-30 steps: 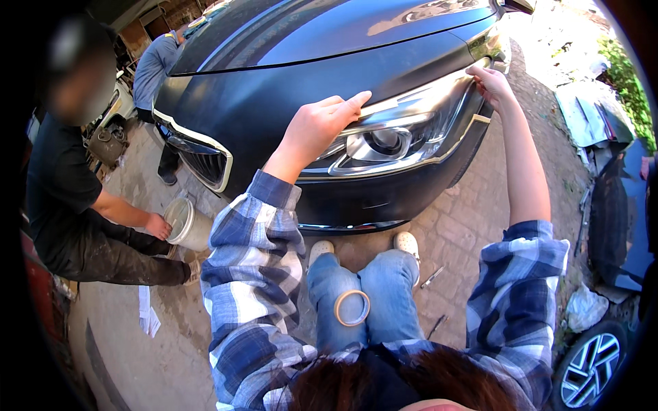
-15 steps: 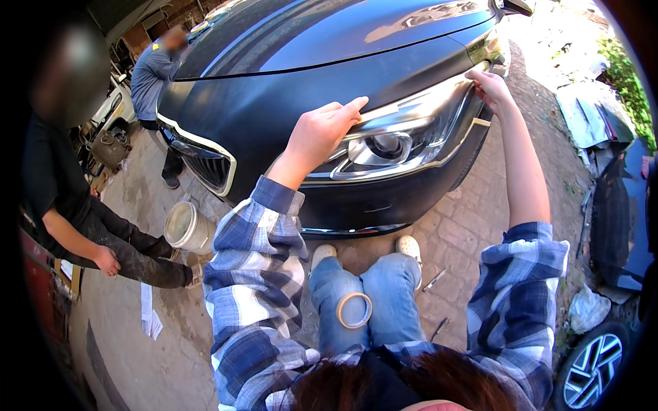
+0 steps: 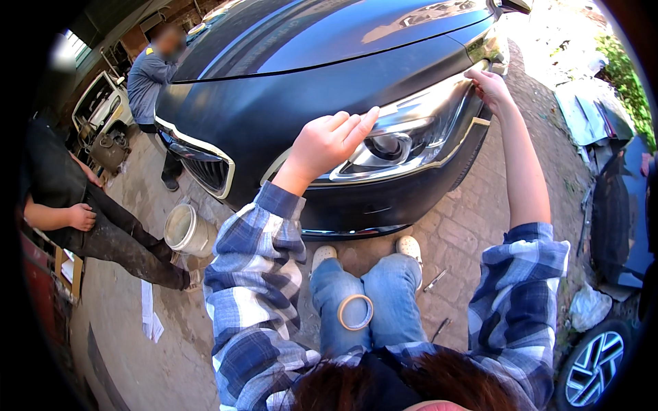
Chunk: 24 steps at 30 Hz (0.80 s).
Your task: The person applies masking tape to the edges of a car headlight using a utility knife to cut the tape. They smooth the tape down with their fingers to ensure it adheres properly to the curved surface of the headlight.
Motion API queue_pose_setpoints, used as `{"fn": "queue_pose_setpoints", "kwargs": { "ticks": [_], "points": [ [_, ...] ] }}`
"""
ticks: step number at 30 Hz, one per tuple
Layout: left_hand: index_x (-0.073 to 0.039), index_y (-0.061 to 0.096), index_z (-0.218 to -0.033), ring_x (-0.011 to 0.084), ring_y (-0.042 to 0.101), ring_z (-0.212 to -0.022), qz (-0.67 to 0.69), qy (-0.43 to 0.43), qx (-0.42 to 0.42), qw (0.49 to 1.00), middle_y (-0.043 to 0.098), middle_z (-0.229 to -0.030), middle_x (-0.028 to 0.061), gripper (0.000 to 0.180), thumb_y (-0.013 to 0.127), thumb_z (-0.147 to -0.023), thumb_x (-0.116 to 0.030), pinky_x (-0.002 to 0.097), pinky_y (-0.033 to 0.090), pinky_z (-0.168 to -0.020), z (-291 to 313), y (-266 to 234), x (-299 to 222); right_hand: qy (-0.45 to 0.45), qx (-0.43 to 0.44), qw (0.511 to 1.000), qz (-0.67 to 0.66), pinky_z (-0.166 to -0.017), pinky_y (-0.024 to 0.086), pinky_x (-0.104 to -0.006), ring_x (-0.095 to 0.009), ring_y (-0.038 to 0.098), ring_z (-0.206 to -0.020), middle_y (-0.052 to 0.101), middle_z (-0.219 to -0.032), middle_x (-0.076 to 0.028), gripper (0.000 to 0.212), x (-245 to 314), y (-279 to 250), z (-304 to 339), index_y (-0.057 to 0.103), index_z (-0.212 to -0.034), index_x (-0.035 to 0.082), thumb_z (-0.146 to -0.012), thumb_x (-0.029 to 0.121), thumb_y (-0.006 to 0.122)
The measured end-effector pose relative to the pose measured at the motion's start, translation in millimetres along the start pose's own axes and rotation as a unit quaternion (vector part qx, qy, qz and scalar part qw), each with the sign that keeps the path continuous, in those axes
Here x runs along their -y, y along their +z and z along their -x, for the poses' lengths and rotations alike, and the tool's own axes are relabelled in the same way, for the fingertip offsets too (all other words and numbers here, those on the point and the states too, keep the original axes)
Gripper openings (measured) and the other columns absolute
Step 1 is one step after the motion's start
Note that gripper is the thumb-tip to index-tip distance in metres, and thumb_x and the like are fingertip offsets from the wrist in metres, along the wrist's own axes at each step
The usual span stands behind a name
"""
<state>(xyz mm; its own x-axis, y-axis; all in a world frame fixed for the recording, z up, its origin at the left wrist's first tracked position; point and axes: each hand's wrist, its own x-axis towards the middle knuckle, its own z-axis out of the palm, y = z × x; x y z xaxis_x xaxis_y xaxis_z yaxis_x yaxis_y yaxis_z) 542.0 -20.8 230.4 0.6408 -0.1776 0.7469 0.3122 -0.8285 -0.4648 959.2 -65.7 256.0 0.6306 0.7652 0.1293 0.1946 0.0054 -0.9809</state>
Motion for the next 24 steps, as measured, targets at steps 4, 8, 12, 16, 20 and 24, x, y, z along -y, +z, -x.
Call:
{"fn": "queue_pose_setpoints", "kwargs": {
  "ticks": [4,8,12,16,20,24],
  "points": [
    [-0.008,0.066,-0.127,0.0158,0.066,-0.073,0.011,-0.014,-0.027,0.999,0.065,-0.08,0.0013,0.045,0.077,-0.083,-0.007,0.0275,0.054,-0.059,4,8,-1,-0.002,-0.006,1.0,0.011,-0.059,0.043,-0.0193,-0.004,0.051,-0.066,0.057,-0.079,0.005,0.02,-2,-3,-1,0.069,-0.085,0.012,-0.079,0.026,0.081],
    [-0.006,0.072,-0.103,0.021,0.067,-0.076,0.113,-0.168,-0.072,0.977,0.067,-0.091,0.0045,0.022,0.078,-0.081,-0.005,0.032,0.056,-0.065,6,2,-5,-0.006,-0.008,1.0,0.004,-0.059,0.043,-0.0198,-0.004,0.051,-0.066,0.057,-0.079,0.005,0.021,-4,0,-4,0.068,-0.084,0.011,-0.079,0.027,0.081],
    [-0.005,0.072,-0.096,0.0211,0.067,-0.077,0.112,-0.14,-0.02,0.984,0.067,-0.093,0.0048,0.017,0.077,-0.08,-0.003,0.0317,0.056,-0.066,6,2,-9,-0.009,-0.008,1.0,0.007,-0.059,0.043,-0.0202,-0.004,0.05,-0.066,0.057,-0.079,0.005,0.022,-10,-5,-4,0.067,-0.084,0.011,-0.078,0.027,0.081],
    [-0.004,0.071,-0.095,0.0193,0.067,-0.076,0.051,-0.089,-0.003,0.995,0.065,-0.095,0.0042,0.019,0.076,-0.077,-0.003,0.0308,0.056,-0.063,5,5,-8,-0.013,-0.007,1.0,0.004,-0.058,0.042,-0.0201,-0.004,0.05,-0.065,0.057,-0.078,0.005,0.023,-9,-5,-4,0.067,-0.084,0.011,-0.078,0.028,0.081],
    [-0.002,0.069,-0.097,0.0182,0.066,-0.075,-0.002,-0.043,0.029,0.999,0.065,-0.098,0.0045,0.021,0.075,-0.076,-0.004,0.0299,0.055,-0.062,4,2,-7,-0.012,-0.002,1.0,0.006,-0.059,0.042,-0.0198,-0.004,0.05,-0.065,0.057,-0.078,0.006,0.023,-7,-2,-4,0.067,-0.085,0.011,-0.078,0.028,0.081],
    [0.0,0.067,-0.096,0.0178,0.066,-0.075,-0.02,-0.004,0.033,0.999,0.065,-0.101,0.0046,0.021,0.074,-0.077,-0.005,0.0298,0.055,-0.062,4,4,-2,-0.015,0.008,1.0,0.003,-0.059,0.042,-0.0199,-0.005,0.05,-0.065,0.057,-0.079,0.006,0.023,-7,0,-6,0.068,-0.085,0.011,-0.078,0.029,0.081]
  ]
}}
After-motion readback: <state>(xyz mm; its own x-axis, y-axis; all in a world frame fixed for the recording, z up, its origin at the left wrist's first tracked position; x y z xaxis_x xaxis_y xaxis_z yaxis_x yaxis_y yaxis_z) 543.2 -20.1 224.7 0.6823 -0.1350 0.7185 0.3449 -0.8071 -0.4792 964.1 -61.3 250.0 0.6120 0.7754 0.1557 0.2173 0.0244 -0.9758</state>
